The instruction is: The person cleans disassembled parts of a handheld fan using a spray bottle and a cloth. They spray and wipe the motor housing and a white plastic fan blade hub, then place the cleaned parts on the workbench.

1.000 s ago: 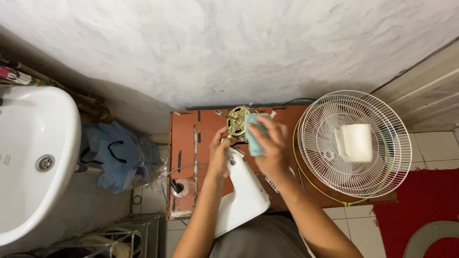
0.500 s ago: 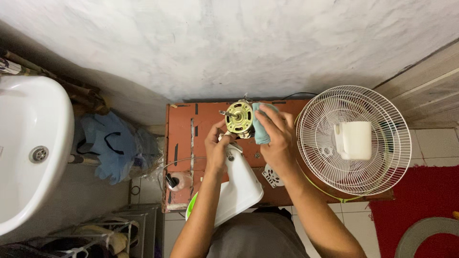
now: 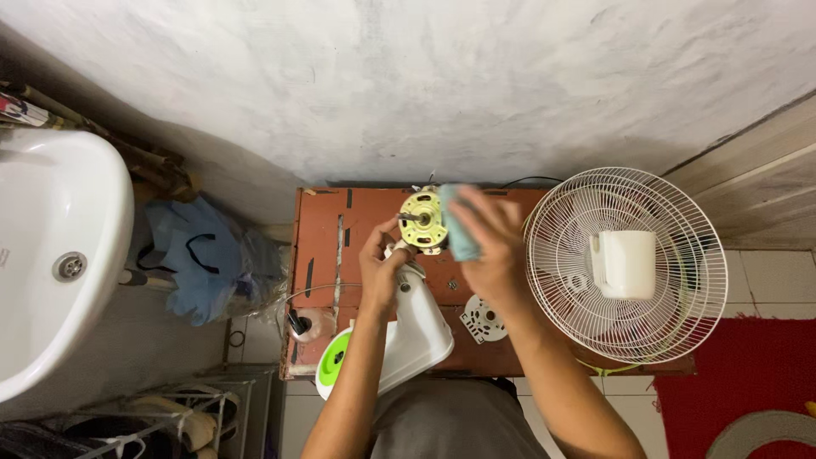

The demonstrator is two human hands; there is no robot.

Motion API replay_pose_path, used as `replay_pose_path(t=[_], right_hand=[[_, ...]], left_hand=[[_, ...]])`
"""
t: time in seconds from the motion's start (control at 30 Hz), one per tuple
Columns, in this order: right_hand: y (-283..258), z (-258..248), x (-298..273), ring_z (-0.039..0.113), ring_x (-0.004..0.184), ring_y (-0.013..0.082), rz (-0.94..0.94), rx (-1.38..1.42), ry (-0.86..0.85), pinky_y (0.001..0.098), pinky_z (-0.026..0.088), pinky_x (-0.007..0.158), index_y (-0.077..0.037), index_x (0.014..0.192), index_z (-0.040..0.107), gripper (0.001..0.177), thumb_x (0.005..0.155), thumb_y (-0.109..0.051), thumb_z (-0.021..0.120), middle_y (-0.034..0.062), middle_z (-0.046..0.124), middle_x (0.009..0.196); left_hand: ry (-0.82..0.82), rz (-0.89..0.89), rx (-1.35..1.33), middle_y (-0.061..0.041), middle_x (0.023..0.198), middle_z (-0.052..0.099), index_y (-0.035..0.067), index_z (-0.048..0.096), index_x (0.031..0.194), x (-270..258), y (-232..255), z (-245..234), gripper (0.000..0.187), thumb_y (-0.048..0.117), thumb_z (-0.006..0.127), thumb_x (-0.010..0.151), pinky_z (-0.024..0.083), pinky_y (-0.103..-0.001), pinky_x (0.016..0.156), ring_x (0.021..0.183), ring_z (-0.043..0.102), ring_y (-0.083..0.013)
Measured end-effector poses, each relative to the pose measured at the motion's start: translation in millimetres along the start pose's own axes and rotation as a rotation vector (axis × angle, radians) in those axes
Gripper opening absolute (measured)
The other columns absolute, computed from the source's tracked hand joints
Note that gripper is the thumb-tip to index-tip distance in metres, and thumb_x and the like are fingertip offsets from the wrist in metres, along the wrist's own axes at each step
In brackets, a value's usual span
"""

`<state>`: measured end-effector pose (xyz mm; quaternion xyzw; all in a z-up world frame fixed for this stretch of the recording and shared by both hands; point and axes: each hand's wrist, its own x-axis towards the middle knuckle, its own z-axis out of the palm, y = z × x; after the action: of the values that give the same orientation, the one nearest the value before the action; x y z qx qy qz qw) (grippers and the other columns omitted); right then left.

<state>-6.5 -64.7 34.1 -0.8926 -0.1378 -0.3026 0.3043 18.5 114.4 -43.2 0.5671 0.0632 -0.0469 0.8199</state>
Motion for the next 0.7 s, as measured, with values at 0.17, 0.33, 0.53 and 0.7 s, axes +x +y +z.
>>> replay_pose_path(t=[0.17,0.33,0.53,0.7], right_hand=[[-21,24,-26,0.058,0.112,0.0284,-0.038,-0.045,0.027,0.0383,0.054,0.089,-0.013,0.122,0.072,0.047,0.077,-0.003,0.080,0.0033,0.068,0.135],[-20,28,-48,0.061,0.112,0.0225,-0.045,0.243,0.021,0.0369,0.055,0.090,-0.015,0.121,0.072,0.040,0.082,-0.007,0.083,0.0004,0.067,0.136],[-5,19,-24,0.057,0.117,0.0263,0.124,0.014,0.138,0.0367,0.056,0.094,-0.007,0.136,0.066,0.053,0.086,0.004,0.076,0.0054,0.061,0.145],[-24,22,-24,0.057,0.116,0.0297,0.084,-0.060,0.064,0.0415,0.055,0.096,-0.005,0.136,0.065,0.065,0.074,0.012,0.074,0.0041,0.062,0.143]], left_hand=[[0.008,0.040,0.009,-0.005,0.089,0.062,0.001,0.063,0.136,6,-12,-3,0.056,-0.002,0.063,0.080,0.053,-0.026,0.063,0.074,0.063,-0.0137],[-0.030,0.002,-0.120,-0.007,0.103,0.066,0.001,0.061,0.133,14,-9,-14,0.052,-0.001,0.056,0.081,0.057,-0.027,0.072,0.087,0.068,-0.0146],[-0.134,-0.049,-0.290,-0.011,0.109,0.066,-0.002,0.060,0.127,12,-7,-24,0.047,-0.002,0.051,0.081,0.059,-0.030,0.064,0.084,0.068,-0.0164],[-0.099,-0.073,-0.296,-0.012,0.108,0.066,-0.002,0.060,0.122,9,-8,-23,0.045,-0.002,0.051,0.078,0.061,-0.033,0.057,0.076,0.066,-0.0193]])
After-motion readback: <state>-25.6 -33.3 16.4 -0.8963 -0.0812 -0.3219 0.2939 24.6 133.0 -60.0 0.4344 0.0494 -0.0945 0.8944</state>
